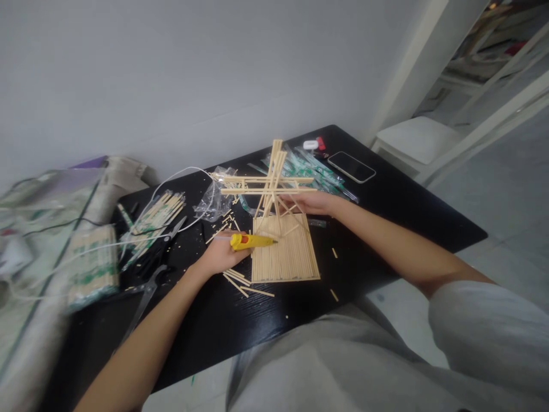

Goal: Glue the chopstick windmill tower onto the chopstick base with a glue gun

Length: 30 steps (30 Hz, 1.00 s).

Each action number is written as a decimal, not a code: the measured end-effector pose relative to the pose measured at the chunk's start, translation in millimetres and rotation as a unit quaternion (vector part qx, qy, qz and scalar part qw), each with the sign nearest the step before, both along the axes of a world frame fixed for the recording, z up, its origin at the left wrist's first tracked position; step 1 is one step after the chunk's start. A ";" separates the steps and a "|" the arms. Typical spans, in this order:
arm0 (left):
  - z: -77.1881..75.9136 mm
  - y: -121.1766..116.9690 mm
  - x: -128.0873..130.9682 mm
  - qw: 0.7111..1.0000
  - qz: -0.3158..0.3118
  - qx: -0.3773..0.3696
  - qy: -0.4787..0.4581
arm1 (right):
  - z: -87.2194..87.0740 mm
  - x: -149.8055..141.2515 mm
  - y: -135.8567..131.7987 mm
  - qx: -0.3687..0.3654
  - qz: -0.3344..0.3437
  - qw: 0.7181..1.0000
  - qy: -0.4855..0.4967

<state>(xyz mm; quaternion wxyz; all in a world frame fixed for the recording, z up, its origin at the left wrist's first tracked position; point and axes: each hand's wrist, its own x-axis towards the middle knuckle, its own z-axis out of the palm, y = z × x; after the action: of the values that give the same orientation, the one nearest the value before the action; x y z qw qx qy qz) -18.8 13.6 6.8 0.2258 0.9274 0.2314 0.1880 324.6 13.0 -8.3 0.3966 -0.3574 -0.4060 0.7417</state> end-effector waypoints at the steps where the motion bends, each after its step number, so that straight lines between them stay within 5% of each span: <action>1: 0.1 0.0 0.0 1.000 -0.002 -0.002 -0.003 | -0.1 0.1 0.0 0.001 0.001 1.000 0.000; 30: 6.4 -3.2 3.2 1.000 0.005 0.008 0.000 | 0.2 0.1 0.0 0.003 0.001 1.000 -0.006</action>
<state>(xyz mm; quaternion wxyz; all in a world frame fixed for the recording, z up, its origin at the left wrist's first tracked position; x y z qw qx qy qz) -15.6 10.4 13.2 0.2175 0.9281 0.2345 0.1906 324.7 13.0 -8.1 0.3947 -0.3601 -0.4103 0.7390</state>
